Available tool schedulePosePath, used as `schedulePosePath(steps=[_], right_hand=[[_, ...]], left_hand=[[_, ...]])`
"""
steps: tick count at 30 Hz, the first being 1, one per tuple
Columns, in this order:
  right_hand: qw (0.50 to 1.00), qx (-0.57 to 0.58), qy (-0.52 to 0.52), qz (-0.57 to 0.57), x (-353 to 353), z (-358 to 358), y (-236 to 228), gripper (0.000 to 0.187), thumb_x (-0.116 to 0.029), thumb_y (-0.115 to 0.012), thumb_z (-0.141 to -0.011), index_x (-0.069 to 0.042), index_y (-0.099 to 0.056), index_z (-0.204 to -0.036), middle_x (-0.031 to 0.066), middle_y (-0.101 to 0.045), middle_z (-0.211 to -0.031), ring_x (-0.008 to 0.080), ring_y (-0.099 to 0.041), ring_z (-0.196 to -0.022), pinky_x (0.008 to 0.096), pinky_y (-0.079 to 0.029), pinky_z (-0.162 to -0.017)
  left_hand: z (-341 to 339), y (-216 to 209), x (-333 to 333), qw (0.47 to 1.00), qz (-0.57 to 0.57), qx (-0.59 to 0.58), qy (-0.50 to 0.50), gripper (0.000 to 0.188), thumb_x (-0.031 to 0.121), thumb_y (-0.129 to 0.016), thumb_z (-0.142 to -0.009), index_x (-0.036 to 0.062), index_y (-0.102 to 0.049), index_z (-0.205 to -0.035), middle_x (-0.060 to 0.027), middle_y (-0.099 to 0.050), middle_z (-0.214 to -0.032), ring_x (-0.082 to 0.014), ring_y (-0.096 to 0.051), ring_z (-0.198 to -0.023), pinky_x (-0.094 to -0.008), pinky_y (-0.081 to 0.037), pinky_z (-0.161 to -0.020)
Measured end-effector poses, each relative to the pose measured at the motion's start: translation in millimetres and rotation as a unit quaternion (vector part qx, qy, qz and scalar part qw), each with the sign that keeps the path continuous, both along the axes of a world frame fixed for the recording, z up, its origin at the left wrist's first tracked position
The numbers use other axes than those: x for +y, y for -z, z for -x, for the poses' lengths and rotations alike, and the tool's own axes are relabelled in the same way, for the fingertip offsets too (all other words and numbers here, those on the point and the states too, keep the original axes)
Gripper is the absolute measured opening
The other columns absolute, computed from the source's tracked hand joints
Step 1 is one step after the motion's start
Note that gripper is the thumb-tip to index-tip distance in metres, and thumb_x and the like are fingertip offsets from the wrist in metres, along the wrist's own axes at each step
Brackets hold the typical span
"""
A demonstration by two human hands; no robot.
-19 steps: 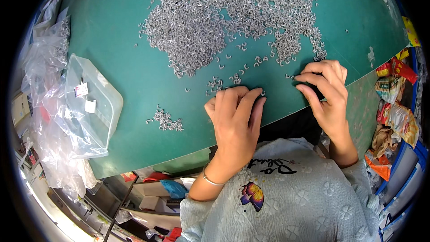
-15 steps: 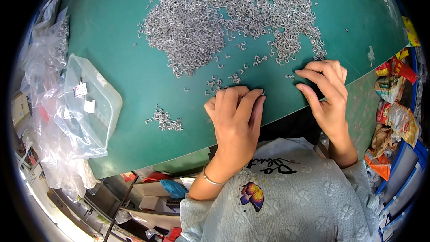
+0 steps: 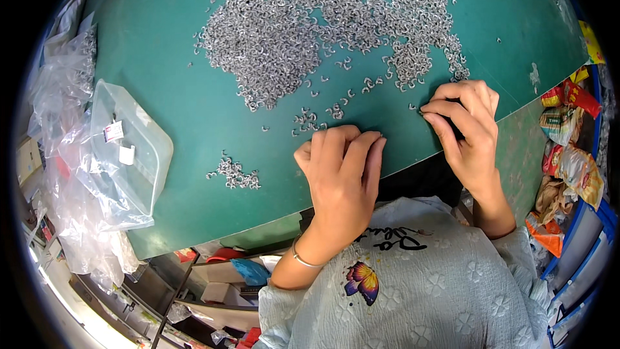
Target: The person sits on the floor and manually assembles small silver metal rings by hand. They pick up individual rings from a large pile, link them together, and place the finished pieces into a clear plastic container.
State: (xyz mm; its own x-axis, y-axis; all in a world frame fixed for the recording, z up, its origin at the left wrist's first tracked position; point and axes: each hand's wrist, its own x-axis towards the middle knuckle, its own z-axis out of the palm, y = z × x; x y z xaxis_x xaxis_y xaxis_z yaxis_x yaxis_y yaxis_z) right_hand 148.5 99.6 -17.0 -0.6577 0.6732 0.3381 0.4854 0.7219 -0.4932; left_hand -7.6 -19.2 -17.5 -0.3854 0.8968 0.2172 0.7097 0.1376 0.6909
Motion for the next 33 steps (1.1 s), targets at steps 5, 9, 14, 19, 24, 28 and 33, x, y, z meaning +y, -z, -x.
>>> schedulePosePath(steps=[5, 9, 14, 19, 24, 28, 33], right_hand=[[1.000, -0.012, 0.028, 0.002, -1, 4, -3, 0.015, -0.007, -0.077, -0.074, -0.007, -0.069, -0.086, 0.0022, -0.061, -0.092, 0.0215, -0.055, -0.087, 0.0351, -0.034, -0.082], [0.999, -0.011, 0.039, 0.005, 1, 4, -2, 0.015, -0.007, -0.077, -0.075, -0.007, -0.069, -0.087, 0.0028, -0.061, -0.092, 0.0218, -0.055, -0.087, 0.0354, -0.034, -0.082], [0.999, -0.010, 0.037, -0.033, 2, 6, -1, 0.015, -0.006, -0.076, -0.075, -0.007, -0.069, -0.088, 0.0032, -0.061, -0.092, 0.0219, -0.055, -0.085, 0.0361, -0.034, -0.080], [0.997, -0.007, 0.034, -0.072, 5, 8, 3, 0.016, -0.007, -0.077, -0.074, -0.006, -0.069, -0.088, 0.0031, -0.062, -0.089, 0.0214, -0.056, -0.082, 0.0364, -0.034, -0.078], [0.996, 0.007, 0.048, -0.080, 7, 11, 6, 0.016, -0.007, -0.078, -0.074, -0.006, -0.069, -0.087, 0.0031, -0.061, -0.087, 0.0210, -0.056, -0.081, 0.0360, -0.034, -0.078], [0.998, 0.013, 0.038, -0.041, 7, 8, 1, 0.015, -0.007, -0.078, -0.073, -0.007, -0.070, -0.086, 0.0029, -0.061, -0.088, 0.0213, -0.056, -0.082, 0.0359, -0.033, -0.079], [0.999, -0.035, 0.003, -0.028, 6, 2, -12, 0.014, -0.006, -0.077, -0.073, -0.007, -0.070, -0.086, 0.0023, -0.061, -0.089, 0.0214, -0.056, -0.085, 0.0364, -0.033, -0.081]], left_hand=[[0, 2, 2, 1.000, 0.008, 0.002, -0.024, 0.021, 0.001, -0.078, -0.074, 0.0078, -0.068, -0.092, -0.0033, -0.059, -0.089, -0.0203, -0.055, -0.081, -0.0320, -0.034, -0.076], [0, 2, 3, 1.000, 0.007, 0.005, -0.027, 0.023, 0.000, -0.078, -0.074, 0.0079, -0.069, -0.094, -0.0035, -0.060, -0.090, -0.0202, -0.056, -0.082, -0.0320, -0.034, -0.077], [0, 1, 2, 1.000, 0.011, 0.010, -0.004, 0.023, 0.000, -0.078, -0.074, 0.0076, -0.070, -0.095, -0.0035, -0.059, -0.090, -0.0199, -0.055, -0.082, -0.0325, -0.033, -0.077], [0, 1, 2, 1.000, 0.013, -0.011, 0.019, 0.021, 0.002, -0.077, -0.076, 0.0071, -0.070, -0.095, -0.0033, -0.058, -0.091, -0.0206, -0.053, -0.082, -0.0345, -0.033, -0.078], [-1, -6, 2, 0.999, 0.024, -0.006, 0.034, 0.021, 0.002, -0.078, -0.075, 0.0079, -0.070, -0.093, -0.0028, -0.058, -0.088, -0.0201, -0.053, -0.081, -0.0333, -0.033, -0.079], [-3, -5, 4, 0.999, 0.025, -0.003, 0.020, 0.021, 0.002, -0.078, -0.075, 0.0078, -0.070, -0.094, -0.0028, -0.058, -0.087, -0.0200, -0.054, -0.081, -0.0333, -0.034, -0.078], [-3, -1, 5, 1.000, 0.009, -0.005, 0.010, 0.021, 0.001, -0.077, -0.076, 0.0072, -0.070, -0.095, -0.0028, -0.060, -0.088, -0.0197, -0.054, -0.081, -0.0326, -0.034, -0.078]])
